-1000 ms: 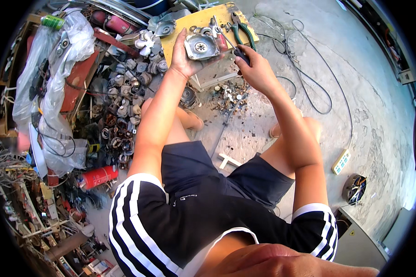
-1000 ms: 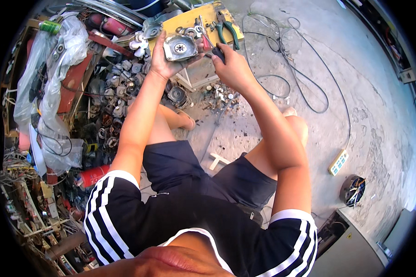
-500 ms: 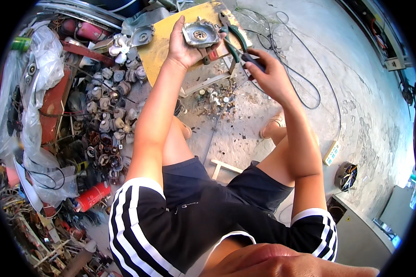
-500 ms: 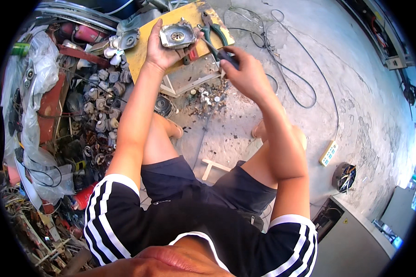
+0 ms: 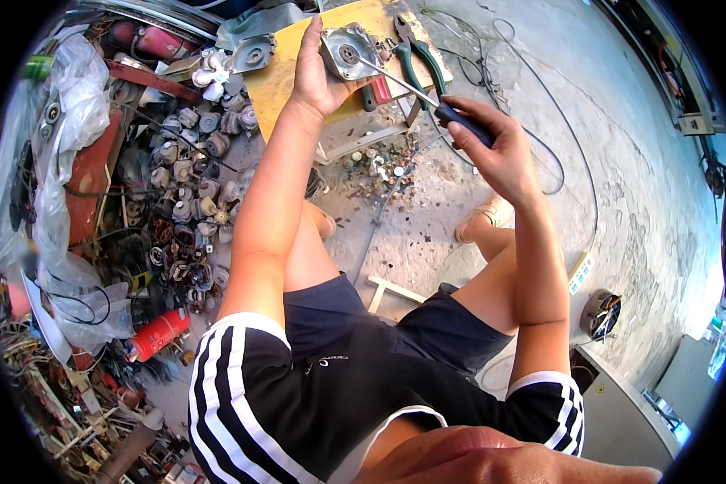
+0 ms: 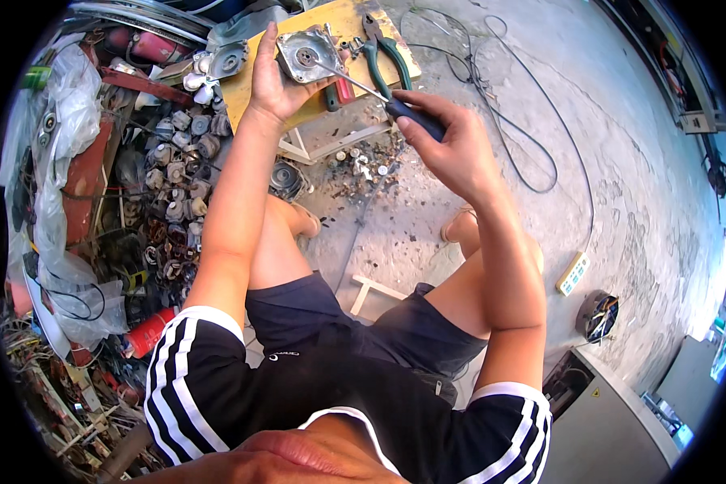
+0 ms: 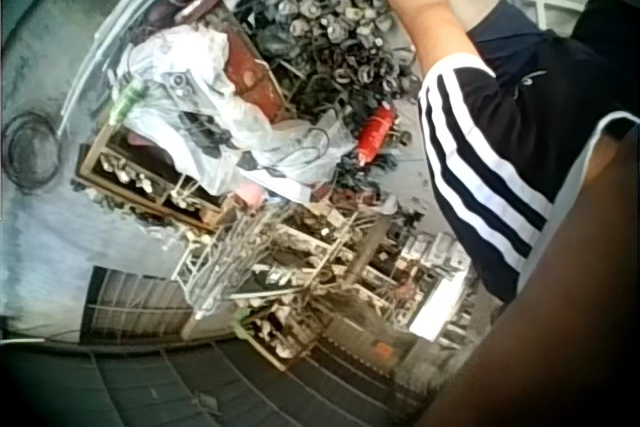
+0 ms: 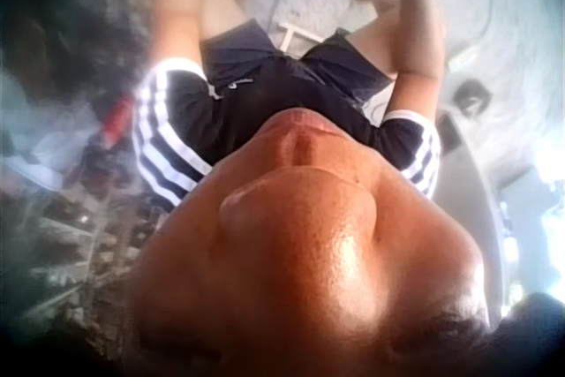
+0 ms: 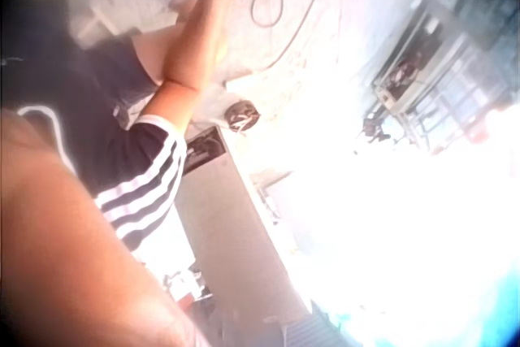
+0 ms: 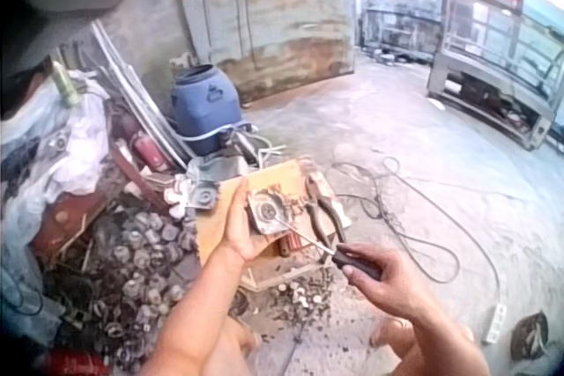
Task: The person disassembles metal motor components using a screwdriver by hand, prying parts apart and setting them on the floor and a small table.
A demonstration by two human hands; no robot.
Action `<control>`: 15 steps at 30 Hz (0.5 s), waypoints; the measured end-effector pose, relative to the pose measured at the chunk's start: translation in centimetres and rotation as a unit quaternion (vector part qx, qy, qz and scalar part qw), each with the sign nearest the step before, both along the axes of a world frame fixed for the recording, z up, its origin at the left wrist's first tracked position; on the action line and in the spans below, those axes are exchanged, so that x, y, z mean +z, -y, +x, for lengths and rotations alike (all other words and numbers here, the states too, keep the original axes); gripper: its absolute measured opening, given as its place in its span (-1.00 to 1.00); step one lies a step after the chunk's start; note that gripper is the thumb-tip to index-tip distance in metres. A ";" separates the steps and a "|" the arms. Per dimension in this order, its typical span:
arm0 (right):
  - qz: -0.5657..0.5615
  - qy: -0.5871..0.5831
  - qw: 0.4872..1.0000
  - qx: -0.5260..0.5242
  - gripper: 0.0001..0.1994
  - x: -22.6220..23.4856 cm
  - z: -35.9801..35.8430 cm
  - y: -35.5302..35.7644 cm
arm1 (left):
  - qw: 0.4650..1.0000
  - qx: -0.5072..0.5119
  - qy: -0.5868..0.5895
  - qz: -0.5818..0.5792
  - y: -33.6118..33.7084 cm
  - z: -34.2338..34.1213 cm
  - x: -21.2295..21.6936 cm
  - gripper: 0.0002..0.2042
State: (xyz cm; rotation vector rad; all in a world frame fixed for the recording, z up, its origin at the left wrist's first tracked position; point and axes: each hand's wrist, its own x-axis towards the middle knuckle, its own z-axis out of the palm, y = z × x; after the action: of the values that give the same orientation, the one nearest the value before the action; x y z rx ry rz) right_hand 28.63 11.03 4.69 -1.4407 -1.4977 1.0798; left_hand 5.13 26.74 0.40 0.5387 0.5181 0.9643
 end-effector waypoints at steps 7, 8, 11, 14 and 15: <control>0.002 0.011 1.000 -0.020 -0.65 0.1 -0.3 0.2 | 0.991 0.042 -0.112 0.060 0.4 1.6 -0.3 -0.38; -0.004 0.025 1.000 -0.018 -0.65 0.3 -0.2 0.1 | 0.990 0.043 -0.114 0.065 0.4 1.7 -0.4 -0.37; 0.015 0.049 0.998 -0.022 -0.65 0.1 -0.1 0.1 | 0.988 0.047 -0.127 0.078 0.2 2.1 -0.6 -0.33; 0.038 0.063 0.997 -0.036 -0.65 -0.3 0.1 0.0 | 0.984 0.056 -0.145 0.083 -0.1 2.5 -0.8 -0.28; 0.043 0.067 0.996 -0.042 -0.65 -0.4 0.1 0.0 | 0.984 0.059 -0.143 0.082 -0.4 2.6 -1.0 -0.27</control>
State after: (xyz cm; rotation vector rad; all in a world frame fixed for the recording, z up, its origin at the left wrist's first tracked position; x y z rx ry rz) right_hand 28.74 11.04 4.25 -1.5264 -1.5432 0.8740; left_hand 7.72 27.14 -0.64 0.8097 0.7384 1.0555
